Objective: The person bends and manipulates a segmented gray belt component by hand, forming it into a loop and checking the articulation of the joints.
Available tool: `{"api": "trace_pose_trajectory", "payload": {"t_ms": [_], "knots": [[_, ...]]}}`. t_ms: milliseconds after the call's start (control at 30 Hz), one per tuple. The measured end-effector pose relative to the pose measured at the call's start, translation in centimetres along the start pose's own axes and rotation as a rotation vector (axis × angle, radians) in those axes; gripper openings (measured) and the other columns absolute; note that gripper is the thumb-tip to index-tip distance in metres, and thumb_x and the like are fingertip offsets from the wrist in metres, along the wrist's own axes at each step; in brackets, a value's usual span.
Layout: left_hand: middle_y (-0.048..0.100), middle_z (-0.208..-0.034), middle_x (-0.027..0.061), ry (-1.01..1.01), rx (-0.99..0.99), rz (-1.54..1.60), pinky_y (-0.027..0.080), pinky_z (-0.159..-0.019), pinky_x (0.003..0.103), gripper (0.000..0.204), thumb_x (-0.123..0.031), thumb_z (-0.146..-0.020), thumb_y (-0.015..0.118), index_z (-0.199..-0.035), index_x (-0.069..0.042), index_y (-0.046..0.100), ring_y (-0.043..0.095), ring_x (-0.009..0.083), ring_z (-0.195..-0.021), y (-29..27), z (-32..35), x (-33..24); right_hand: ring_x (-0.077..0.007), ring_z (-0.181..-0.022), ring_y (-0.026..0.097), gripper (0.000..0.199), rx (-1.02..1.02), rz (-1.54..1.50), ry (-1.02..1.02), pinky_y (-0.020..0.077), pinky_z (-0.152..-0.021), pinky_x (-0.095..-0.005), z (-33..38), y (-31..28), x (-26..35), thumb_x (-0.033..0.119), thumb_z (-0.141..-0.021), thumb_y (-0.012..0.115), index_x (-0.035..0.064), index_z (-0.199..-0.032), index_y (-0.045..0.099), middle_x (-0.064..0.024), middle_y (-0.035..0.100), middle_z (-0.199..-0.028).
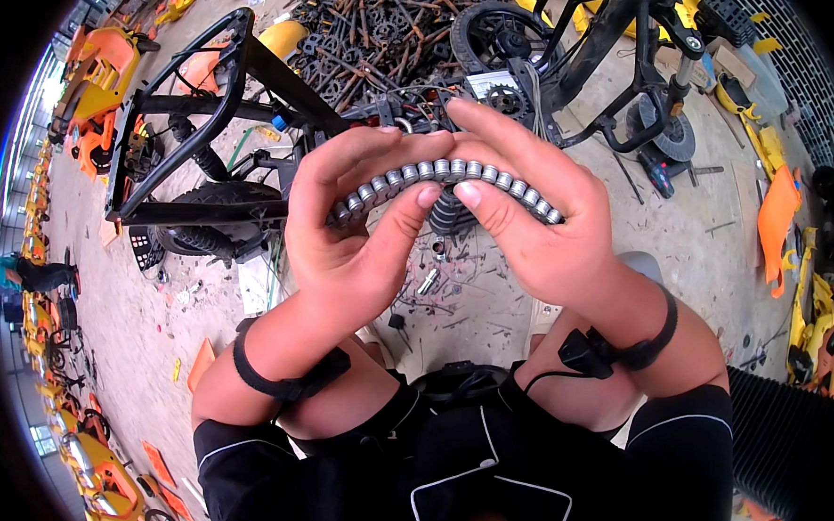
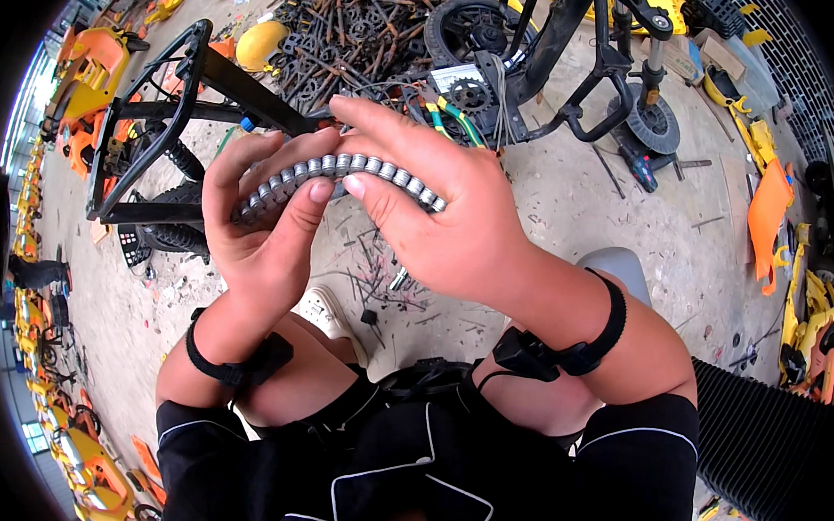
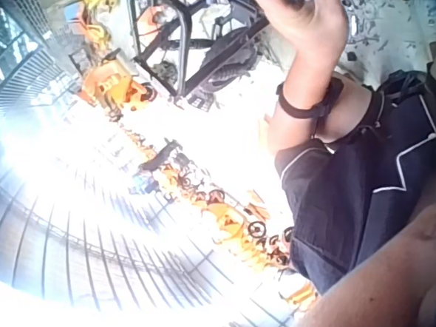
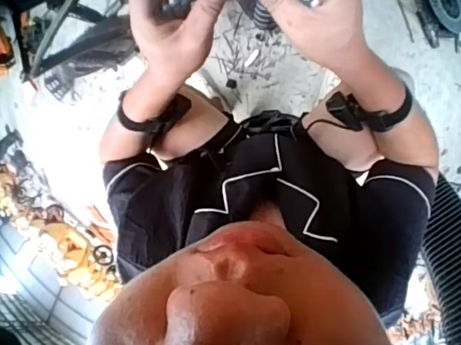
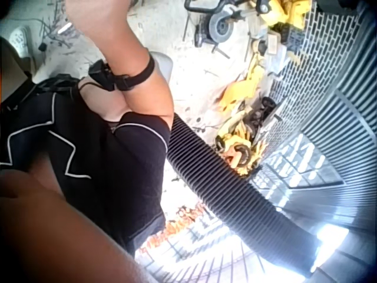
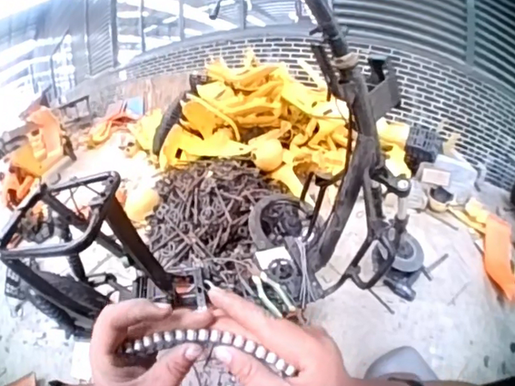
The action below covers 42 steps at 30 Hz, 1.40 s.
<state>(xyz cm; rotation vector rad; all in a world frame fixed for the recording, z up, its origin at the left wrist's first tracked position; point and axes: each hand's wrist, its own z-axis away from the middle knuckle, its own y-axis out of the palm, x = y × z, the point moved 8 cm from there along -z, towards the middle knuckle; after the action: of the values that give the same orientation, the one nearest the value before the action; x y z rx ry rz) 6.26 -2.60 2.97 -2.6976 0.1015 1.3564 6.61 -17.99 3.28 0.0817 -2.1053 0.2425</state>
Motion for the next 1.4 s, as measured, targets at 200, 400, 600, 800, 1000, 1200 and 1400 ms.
{"api": "trace_pose_trajectory", "payload": {"t_ms": [200,400,600,800,1000,1200,1400], "knots": [[0.062,-0.123,0.0277,0.077,0.049,-0.108,0.052,-0.096,0.035,0.046,0.008,-0.091,0.062,-0.129,-0.001,0.038,0.063,0.0301,-0.116,0.4,0.2,-0.9,-0.0176,-0.094,0.071,0.044,-0.026,0.084,-0.056,0.0548,-0.081,-0.0279,0.2,-0.1,0.9,0.001,-0.09,0.065,0.0006,-0.134,0.056,-0.0157,0.072,-0.111],[0.066,-0.111,0.0206,0.149,-0.036,-0.121,0.054,-0.092,0.033,0.041,0.011,-0.087,0.066,-0.121,0.003,0.045,0.068,0.0282,-0.108,0.3,0.3,-1.6,-0.0193,-0.109,0.066,0.046,-0.004,0.113,-0.079,0.0503,-0.095,-0.0309,0.4,0.1,1.7,-0.003,-0.092,0.063,-0.0042,-0.137,0.052,-0.016,0.069,-0.118],[0.066,-0.109,0.0212,0.213,-0.035,-0.131,0.055,-0.09,0.034,0.039,0.013,-0.086,0.066,-0.118,0.002,0.045,0.069,0.0282,-0.105,0.3,0.4,-1.8,-0.0212,-0.111,0.066,0.042,-0.044,0.093,-0.075,0.0505,-0.096,-0.0319,0.5,0.2,1.3,-0.003,-0.093,0.063,-0.0048,-0.134,0.054,-0.0164,0.069,-0.119],[0.067,-0.108,0.0242,0.326,0.041,-0.138,0.055,-0.089,0.037,0.034,0.016,-0.086,0.063,-0.112,0.001,0.046,0.069,0.0306,-0.104,0.8,0.2,-2.5,-0.0229,-0.099,0.072,0.034,-0.08,0.097,-0.039,0.0571,-0.084,-0.0318,0.6,0.2,0.1,0.001,-0.087,0.071,-0.0018,-0.12,0.064,-0.0147,0.072,-0.109],[0.066,-0.109,0.0244,0.232,-0.009,-0.024,0.055,-0.091,0.037,0.034,0.016,-0.088,0.061,-0.114,0.002,0.045,0.067,0.0295,-0.106,0.4,0.2,-1.8,-0.0202,-0.098,0.071,0.034,-0.1,0.002,0.035,0.0571,-0.083,-0.0301,0.4,0.4,-0.2,0.003,-0.086,0.072,-0.0009,-0.119,0.064,-0.0131,0.072,-0.107],[0.063,-0.115,0.025,0.078,-0.017,0.027,0.055,-0.093,0.041,0.038,0.011,-0.093,0.057,-0.122,-0.005,0.039,0.065,0.0298,-0.109,0.3,0.4,-1.4,-0.0169,-0.095,0.071,0.044,-0.079,0.002,-0.037,0.0569,-0.076,-0.0268,0.2,0.5,0.6,0.007,-0.088,0.073,0.0016,-0.128,0.057,-0.01,0.072,-0.106],[0.065,-0.111,0.0227,0.111,-0.029,0.037,0.054,-0.091,0.034,0.034,0.013,-0.089,0.061,-0.116,0.001,0.044,0.066,0.027,-0.107,0.3,0.1,-1.1,-0.0103,-0.078,0.066,0.042,-0.047,-0.105,0.099,0.0511,-0.063,-0.0219,0.6,0.4,0.2,0.017,-0.094,0.069,0.0019,-0.13,0.054,-0.011,0.071,-0.1]]}}
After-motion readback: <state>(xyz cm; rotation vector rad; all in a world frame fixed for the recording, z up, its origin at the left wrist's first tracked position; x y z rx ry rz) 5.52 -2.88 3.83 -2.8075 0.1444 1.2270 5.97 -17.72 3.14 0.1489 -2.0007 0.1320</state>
